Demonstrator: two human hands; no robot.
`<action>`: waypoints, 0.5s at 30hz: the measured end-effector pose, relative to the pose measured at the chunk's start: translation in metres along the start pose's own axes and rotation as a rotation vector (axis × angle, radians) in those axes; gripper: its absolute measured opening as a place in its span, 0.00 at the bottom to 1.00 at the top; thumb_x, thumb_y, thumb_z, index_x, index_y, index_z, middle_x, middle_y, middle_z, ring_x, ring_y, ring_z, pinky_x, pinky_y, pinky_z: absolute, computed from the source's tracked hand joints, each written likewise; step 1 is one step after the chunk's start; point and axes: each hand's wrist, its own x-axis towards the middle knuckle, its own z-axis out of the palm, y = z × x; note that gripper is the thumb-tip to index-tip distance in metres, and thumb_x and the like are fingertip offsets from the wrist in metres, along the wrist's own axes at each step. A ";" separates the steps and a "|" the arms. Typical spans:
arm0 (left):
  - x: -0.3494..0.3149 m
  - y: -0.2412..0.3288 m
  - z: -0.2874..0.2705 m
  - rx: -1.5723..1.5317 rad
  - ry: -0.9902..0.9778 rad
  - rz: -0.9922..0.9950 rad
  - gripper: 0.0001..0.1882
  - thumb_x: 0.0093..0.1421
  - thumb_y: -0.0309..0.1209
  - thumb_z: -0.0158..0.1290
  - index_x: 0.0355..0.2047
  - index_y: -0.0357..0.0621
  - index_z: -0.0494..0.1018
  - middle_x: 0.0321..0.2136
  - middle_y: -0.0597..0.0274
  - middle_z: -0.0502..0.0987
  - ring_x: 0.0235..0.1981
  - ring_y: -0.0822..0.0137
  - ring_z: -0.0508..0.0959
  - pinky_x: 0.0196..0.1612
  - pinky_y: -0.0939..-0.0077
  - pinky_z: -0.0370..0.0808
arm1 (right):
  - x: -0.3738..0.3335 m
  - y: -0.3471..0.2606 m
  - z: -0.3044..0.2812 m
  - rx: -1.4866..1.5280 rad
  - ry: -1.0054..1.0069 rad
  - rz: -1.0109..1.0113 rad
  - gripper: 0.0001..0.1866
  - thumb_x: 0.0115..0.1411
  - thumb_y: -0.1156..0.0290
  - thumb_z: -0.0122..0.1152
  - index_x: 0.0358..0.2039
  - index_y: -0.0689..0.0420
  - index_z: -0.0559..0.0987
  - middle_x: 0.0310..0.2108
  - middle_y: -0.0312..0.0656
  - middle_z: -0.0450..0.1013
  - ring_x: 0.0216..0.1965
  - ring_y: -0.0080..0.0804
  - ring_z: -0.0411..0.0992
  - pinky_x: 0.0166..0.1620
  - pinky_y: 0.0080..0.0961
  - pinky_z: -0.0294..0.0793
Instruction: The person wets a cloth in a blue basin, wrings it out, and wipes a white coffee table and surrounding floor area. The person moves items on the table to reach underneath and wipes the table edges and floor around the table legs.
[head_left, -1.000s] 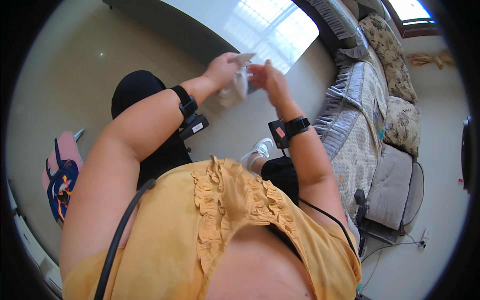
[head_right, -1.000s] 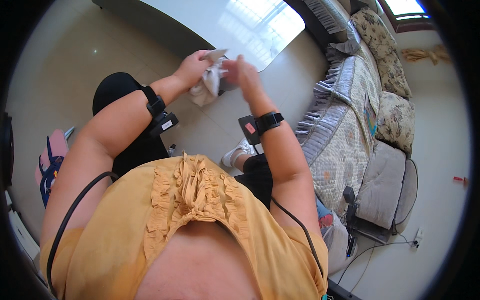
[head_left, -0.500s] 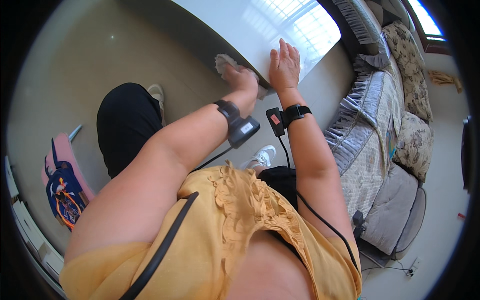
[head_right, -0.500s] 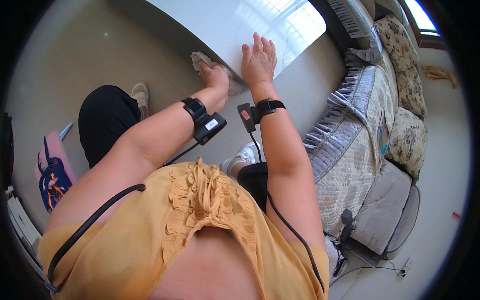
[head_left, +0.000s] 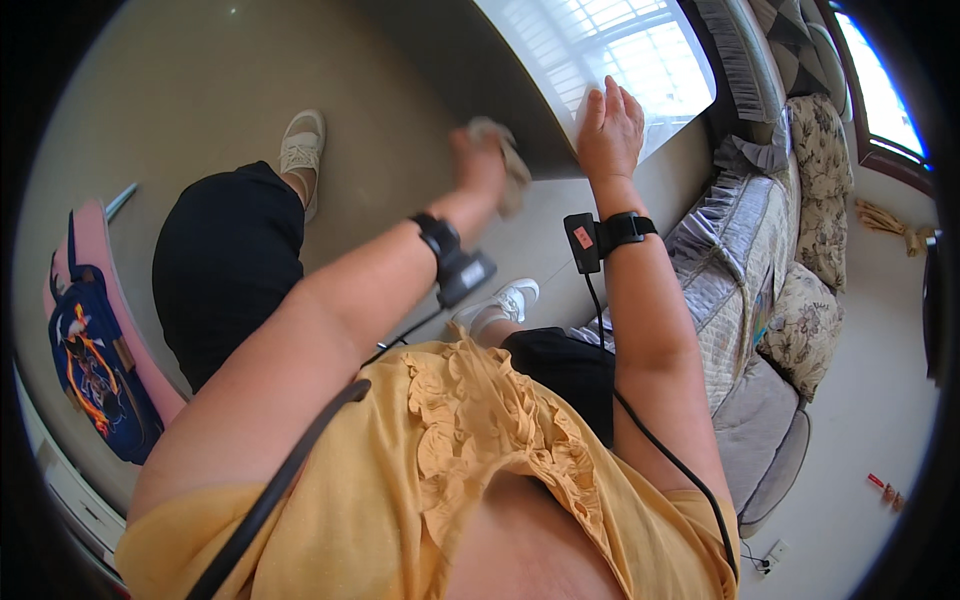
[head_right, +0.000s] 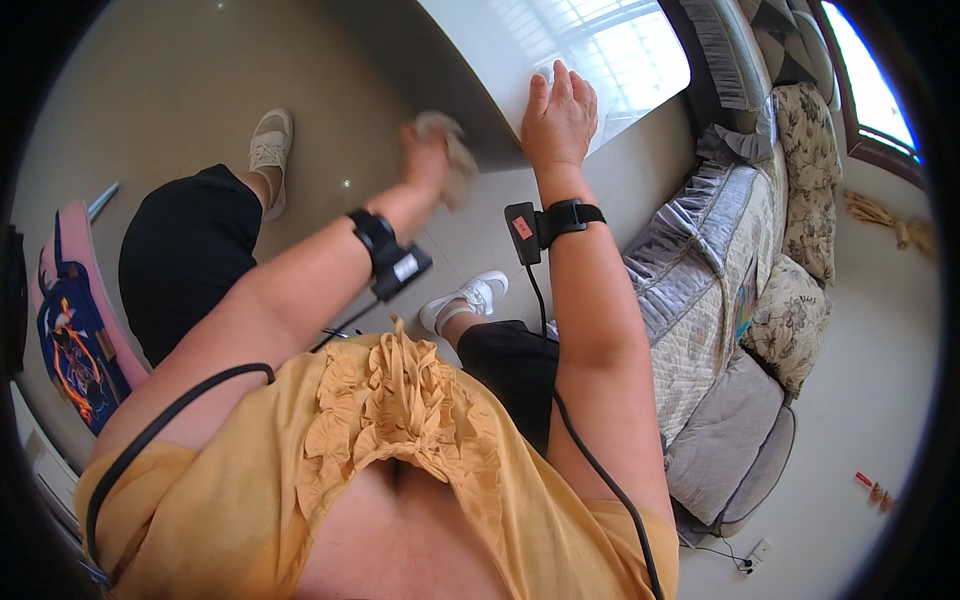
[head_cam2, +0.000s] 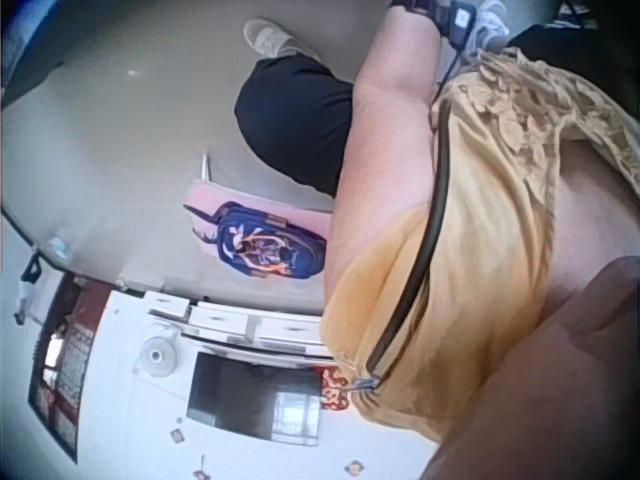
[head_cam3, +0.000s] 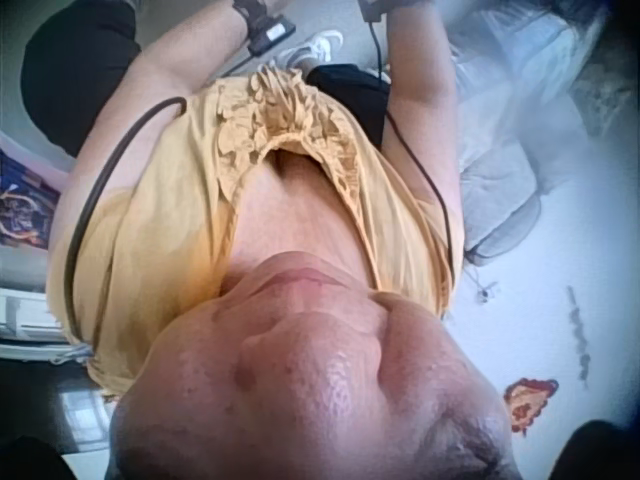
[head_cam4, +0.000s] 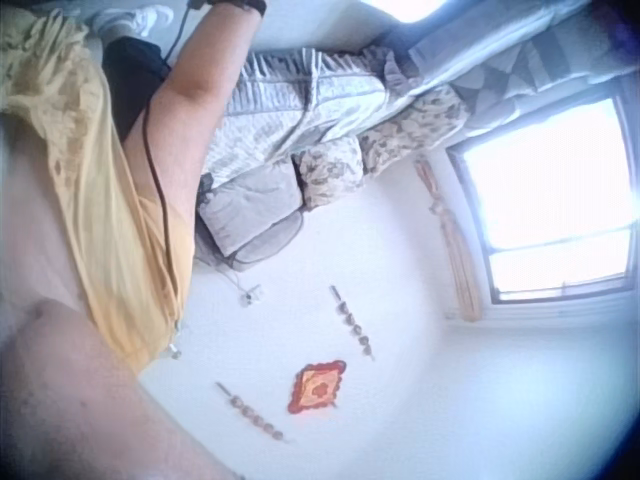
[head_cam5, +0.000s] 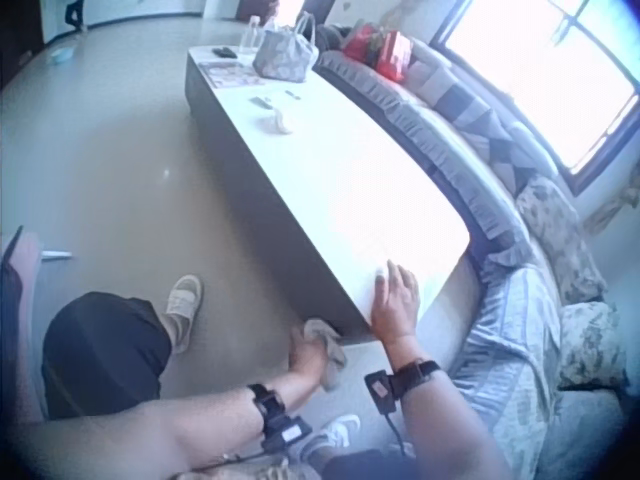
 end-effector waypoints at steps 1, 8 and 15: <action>0.022 0.021 0.000 -0.122 0.030 0.029 0.16 0.72 0.41 0.45 0.50 0.42 0.67 0.38 0.52 0.77 0.35 0.58 0.79 0.38 0.58 0.77 | -0.001 0.001 -0.001 -0.007 -0.006 0.003 0.29 0.72 0.48 0.44 0.64 0.53 0.72 0.62 0.52 0.68 0.67 0.51 0.59 0.68 0.46 0.57; -0.028 0.034 0.044 0.055 -0.017 0.309 0.17 0.67 0.36 0.48 0.48 0.34 0.71 0.44 0.32 0.77 0.46 0.36 0.77 0.47 0.53 0.75 | 0.003 0.004 0.005 -0.055 -0.038 0.002 0.30 0.72 0.48 0.42 0.63 0.54 0.73 0.61 0.51 0.69 0.66 0.49 0.61 0.68 0.45 0.58; -0.039 -0.014 -0.008 -0.326 -0.495 -0.336 0.17 0.69 0.40 0.50 0.46 0.38 0.72 0.41 0.56 0.79 0.40 0.57 0.81 0.45 0.60 0.77 | 0.002 0.005 0.004 -0.033 -0.057 -0.004 0.29 0.72 0.47 0.42 0.63 0.52 0.74 0.61 0.51 0.69 0.66 0.49 0.62 0.67 0.45 0.59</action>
